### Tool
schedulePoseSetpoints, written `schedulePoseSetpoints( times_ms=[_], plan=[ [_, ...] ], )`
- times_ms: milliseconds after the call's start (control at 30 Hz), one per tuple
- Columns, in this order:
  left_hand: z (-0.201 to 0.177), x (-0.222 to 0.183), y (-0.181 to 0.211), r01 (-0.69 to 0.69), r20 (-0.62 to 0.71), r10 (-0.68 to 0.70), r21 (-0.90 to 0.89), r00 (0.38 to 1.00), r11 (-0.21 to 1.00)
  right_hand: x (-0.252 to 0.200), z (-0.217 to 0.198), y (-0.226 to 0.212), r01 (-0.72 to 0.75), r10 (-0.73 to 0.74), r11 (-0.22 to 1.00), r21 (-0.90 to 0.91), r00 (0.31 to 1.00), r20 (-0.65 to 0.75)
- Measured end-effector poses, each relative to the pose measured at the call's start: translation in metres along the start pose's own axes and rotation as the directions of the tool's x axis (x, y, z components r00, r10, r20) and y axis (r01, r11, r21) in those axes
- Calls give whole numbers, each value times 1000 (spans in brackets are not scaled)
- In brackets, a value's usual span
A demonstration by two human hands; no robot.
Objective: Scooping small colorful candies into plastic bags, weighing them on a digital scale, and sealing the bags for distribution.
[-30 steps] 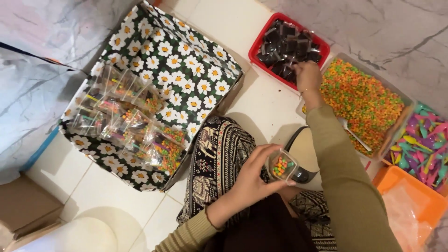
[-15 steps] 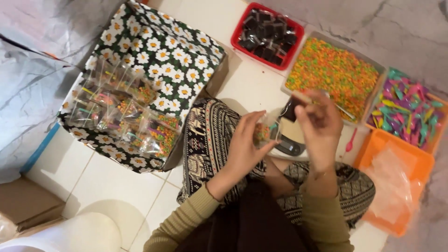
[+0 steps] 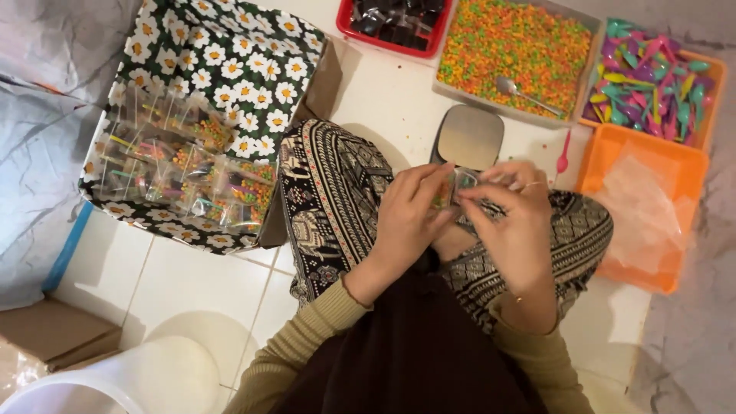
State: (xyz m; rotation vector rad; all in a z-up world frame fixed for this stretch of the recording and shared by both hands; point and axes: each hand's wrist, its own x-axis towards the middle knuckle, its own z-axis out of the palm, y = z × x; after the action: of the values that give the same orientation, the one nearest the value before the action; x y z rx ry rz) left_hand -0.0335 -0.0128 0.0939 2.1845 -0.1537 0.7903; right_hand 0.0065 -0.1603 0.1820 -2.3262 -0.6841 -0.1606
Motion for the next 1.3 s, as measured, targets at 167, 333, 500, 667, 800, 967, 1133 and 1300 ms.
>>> schedulePoseSetpoints(
  times_ms=[167, 333, 500, 667, 800, 967, 1133, 1300],
  plan=[
    [14, -10, 17, -147, -1, 147, -31, 989, 989, -13, -14, 20, -96, 79, 992, 87, 981, 176],
    [9, -7, 34, -141, 61, 154, -179, 986, 974, -32, -25, 30, -182, 132, 976, 123, 933, 335],
    [-24, 11, 28, 251, 513, 109, -581, 851, 774, -41, -35, 38, -330, 246, 894, 304, 927, 283],
    [-16, 0, 26, 302, 432, 2, -633, 902, 713, -40, -42, 27, -210, 100, 923, 322, 940, 326],
    [-3, -12, 29, 221, 201, -119, -626, 972, 748, -41, -46, 23, -164, 28, 922, 350, 932, 362],
    [9, -19, 37, 132, 42, -132, -569, 990, 812, -47, -59, 24, -161, 13, 854, 494, 957, 291],
    [3, -17, 43, 95, -92, -189, -608, 978, 788, -51, -59, 11, 51, -150, 865, 500, 976, 160],
    [-9, -19, 52, 99, -130, -256, -686, 958, 721, -55, -53, 5, 109, -157, 932, 347, 981, 114]
  ],
)
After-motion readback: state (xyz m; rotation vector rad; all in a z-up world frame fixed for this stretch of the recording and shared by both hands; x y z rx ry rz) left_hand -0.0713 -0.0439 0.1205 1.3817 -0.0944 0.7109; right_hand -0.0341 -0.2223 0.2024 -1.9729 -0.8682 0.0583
